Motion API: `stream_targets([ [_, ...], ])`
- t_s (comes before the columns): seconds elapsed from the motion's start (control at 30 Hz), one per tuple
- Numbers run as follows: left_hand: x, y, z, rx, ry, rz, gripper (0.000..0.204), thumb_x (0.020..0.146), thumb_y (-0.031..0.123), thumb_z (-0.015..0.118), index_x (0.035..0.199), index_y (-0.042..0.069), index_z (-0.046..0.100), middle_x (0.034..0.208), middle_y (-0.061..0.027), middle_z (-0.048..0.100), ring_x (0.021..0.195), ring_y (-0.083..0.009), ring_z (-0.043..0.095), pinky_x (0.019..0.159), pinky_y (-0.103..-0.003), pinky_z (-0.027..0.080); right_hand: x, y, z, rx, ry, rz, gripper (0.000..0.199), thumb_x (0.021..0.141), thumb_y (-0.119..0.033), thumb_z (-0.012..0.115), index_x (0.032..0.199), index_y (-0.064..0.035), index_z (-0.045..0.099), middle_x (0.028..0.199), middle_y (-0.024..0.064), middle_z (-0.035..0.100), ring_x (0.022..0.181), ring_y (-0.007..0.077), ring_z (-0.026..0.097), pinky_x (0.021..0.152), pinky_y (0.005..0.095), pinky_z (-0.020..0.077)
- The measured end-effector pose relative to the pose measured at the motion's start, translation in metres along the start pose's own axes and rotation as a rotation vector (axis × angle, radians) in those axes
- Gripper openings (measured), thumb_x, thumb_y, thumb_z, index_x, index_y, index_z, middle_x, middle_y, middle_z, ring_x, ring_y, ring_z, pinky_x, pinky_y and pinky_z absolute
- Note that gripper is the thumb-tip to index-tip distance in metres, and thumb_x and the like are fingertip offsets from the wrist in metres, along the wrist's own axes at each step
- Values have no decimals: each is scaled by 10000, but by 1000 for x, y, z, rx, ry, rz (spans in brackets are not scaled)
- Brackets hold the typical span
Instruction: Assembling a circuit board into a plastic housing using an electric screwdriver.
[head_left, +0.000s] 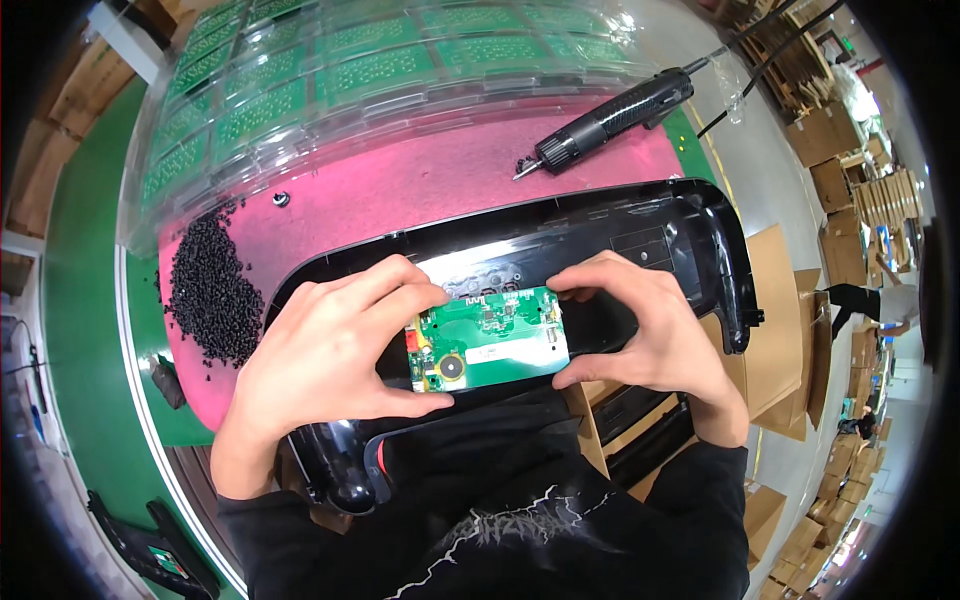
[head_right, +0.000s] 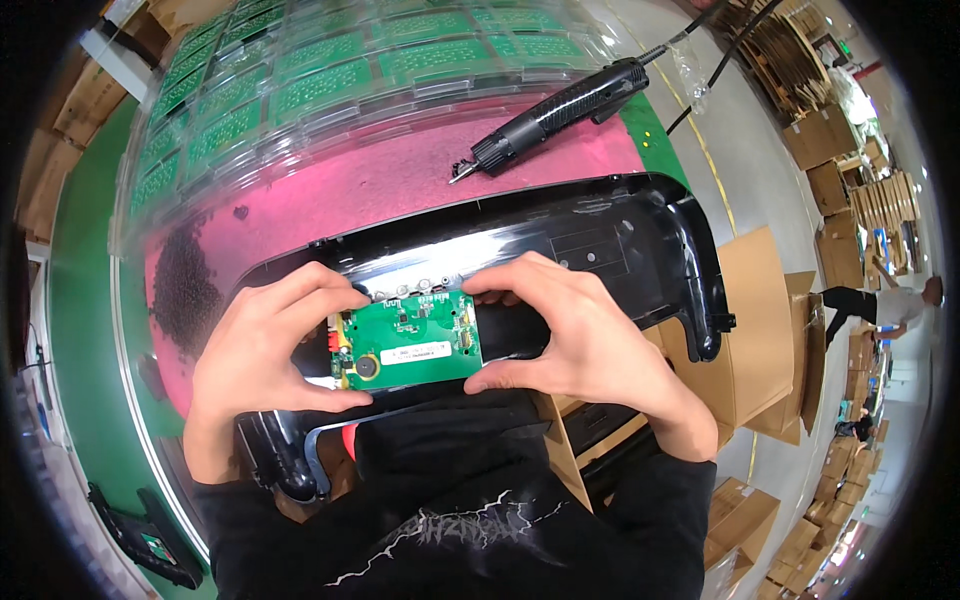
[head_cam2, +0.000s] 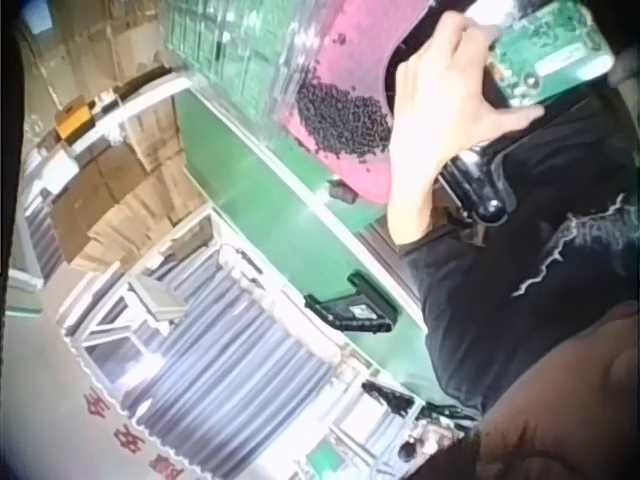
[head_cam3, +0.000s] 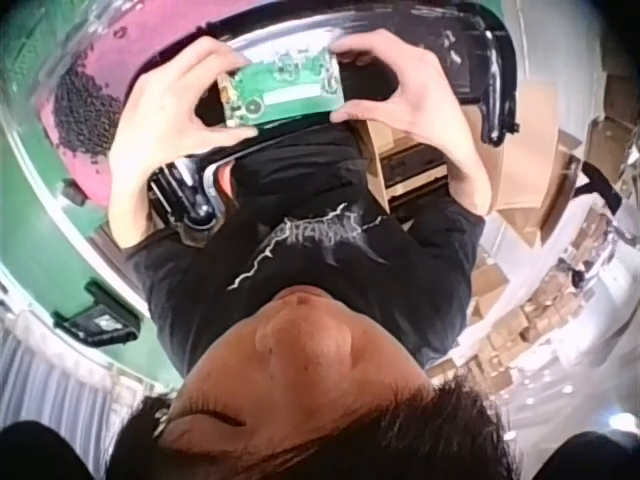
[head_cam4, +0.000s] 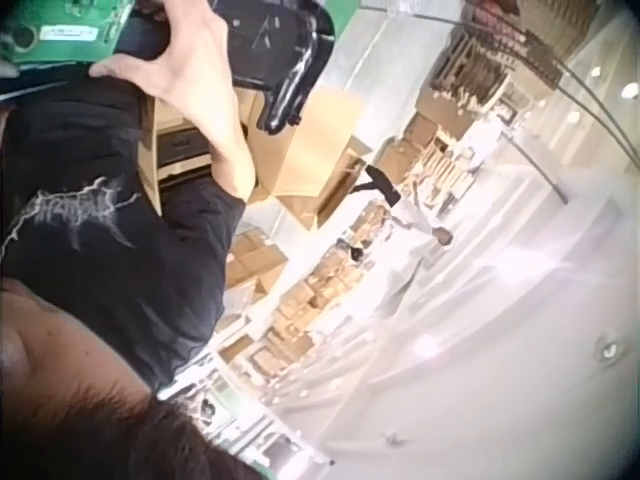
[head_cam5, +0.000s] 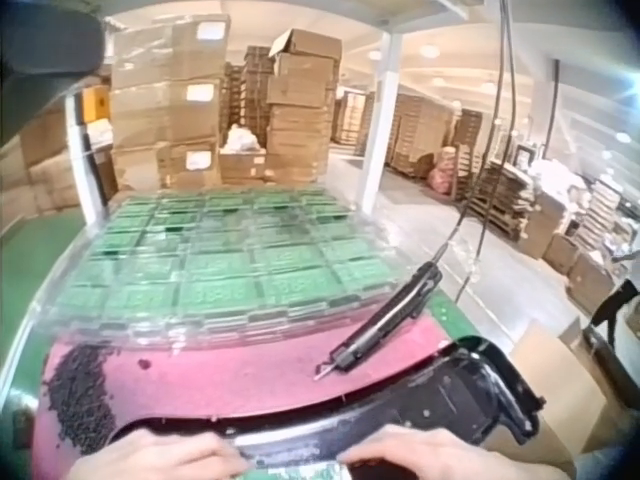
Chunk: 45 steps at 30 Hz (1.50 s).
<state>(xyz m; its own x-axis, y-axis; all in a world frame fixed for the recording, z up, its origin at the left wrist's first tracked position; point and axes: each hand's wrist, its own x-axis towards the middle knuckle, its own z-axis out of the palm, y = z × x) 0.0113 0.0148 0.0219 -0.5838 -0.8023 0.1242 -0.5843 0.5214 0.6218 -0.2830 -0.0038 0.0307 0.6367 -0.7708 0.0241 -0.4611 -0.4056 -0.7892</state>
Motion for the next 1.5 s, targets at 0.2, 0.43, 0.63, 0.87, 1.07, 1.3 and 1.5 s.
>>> stream_targets([
  [0.2,3,-3,4,64,-60,-87,680,590,367,895,1122,46,617,1046,-72,604,838,-297,662,682,-363,538,3,23,14,-52,89,-39,618,645,-146,894,1188,-16,627,1065,122,667,927,261,637,810,345,515],
  [0.43,3,-1,8,147,-86,-133,690,618,311,867,1190,55,578,1129,-74,580,895,-300,654,665,-387,522,7,28,19,-97,128,-78,587,660,-84,869,1192,-52,623,1242,107,610,1075,260,593,810,334,510],
  [0.63,3,0,8,174,-78,-114,633,656,274,849,1179,39,581,1126,-76,573,895,-287,663,643,-385,532,7,29,20,-114,127,-54,595,656,-69,863,1200,-55,621,1247,96,596,1094,260,581,809,329,515],
  [0.87,3,0,7,160,-82,-129,656,627,278,854,1185,45,598,1138,-82,573,885,-293,647,655,-387,522,8,30,20,-127,130,-83,606,644,-62,867,1199,-53,624,1231,95,592,1080,268,579,810,331,516],
  [1.07,4,1,7,158,-76,-126,654,628,272,853,1187,48,599,1128,-84,572,878,-293,643,661,-390,523,8,31,21,-122,133,-75,611,637,-60,870,1197,-51,626,1226,97,593,1080,268,578,804,333,518],
  [1.3,3,1,6,156,-79,-128,652,630,266,852,1189,49,596,1126,-84,572,878,-294,642,665,-390,524,9,31,21,-135,115,-118,574,677,-85,852,1184,-28,590,1209,126,561,1110,329,544,960,389,463],
  [1.5,3,2,7,153,-78,-126,652,633,262,854,1193,49,595,1136,-82,569,896,-293,642,670,-389,526,8,32,21,-171,110,-126,594,681,-88,851,1203,-23,575,1213,131,556,1110,333,542,963,391,462],
])
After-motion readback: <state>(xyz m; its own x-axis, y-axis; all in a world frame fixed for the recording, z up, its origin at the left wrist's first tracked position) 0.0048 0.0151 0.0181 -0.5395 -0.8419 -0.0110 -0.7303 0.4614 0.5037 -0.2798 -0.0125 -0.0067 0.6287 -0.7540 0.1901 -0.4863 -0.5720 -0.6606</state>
